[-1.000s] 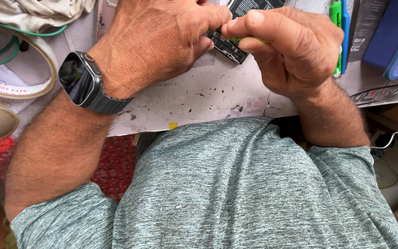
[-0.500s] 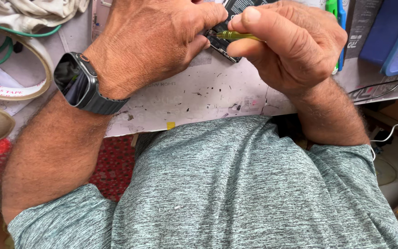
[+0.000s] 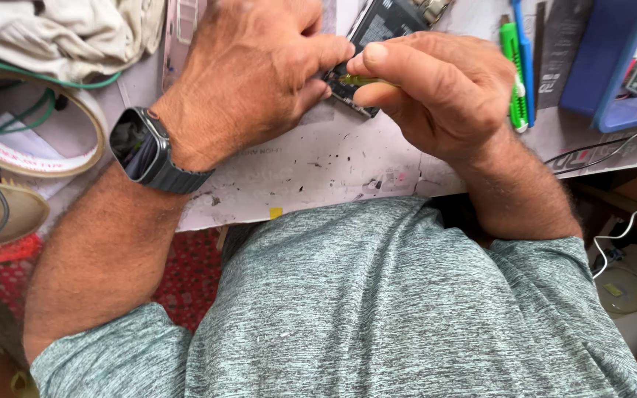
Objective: The person uses a green precision screwdriver to manipulate small components on a disassembled smartphone, then uses a blue toothbrush to clean the battery and the phone's internal frame.
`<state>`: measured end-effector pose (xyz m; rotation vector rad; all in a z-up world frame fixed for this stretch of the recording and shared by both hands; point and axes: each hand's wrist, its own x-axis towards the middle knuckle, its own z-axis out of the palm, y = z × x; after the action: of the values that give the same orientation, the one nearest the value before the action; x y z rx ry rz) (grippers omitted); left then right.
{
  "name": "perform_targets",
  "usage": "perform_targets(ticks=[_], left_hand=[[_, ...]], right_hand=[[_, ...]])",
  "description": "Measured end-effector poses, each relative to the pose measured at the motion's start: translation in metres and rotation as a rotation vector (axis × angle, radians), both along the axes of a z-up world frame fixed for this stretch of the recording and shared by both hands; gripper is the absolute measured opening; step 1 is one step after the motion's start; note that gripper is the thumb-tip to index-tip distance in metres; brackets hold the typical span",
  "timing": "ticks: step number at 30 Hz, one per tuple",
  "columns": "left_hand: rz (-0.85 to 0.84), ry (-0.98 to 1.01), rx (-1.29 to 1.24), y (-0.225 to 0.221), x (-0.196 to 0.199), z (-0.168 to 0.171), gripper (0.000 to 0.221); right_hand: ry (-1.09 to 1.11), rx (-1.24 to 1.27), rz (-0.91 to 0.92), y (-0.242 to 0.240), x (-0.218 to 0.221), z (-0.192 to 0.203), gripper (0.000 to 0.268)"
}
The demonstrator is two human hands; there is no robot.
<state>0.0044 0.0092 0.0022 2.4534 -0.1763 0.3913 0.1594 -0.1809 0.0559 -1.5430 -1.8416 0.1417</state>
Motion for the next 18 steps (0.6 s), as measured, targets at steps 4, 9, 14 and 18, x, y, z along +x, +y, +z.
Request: perform_targets(ticks=[4, 9, 14, 18], left_hand=[[0.06, -0.047, 0.124, -0.004, 0.001, -0.006, 0.016], [0.032, -0.053, 0.095, -0.002, 0.0, -0.008, 0.016], [0.026, -0.049, 0.11, -0.002, 0.001, -0.005, 0.024], [0.028, -0.016, 0.131, -0.002, 0.006, -0.002, 0.027]], right_hand=[[0.018, 0.009, 0.018, 0.002, -0.007, -0.005, 0.03], [0.056, 0.014, 0.023, -0.005, -0.016, -0.011, 0.03], [0.037, 0.055, -0.021, -0.006, -0.015, -0.01, 0.032], [0.059, 0.048, 0.007, -0.003, -0.019, -0.006, 0.028]])
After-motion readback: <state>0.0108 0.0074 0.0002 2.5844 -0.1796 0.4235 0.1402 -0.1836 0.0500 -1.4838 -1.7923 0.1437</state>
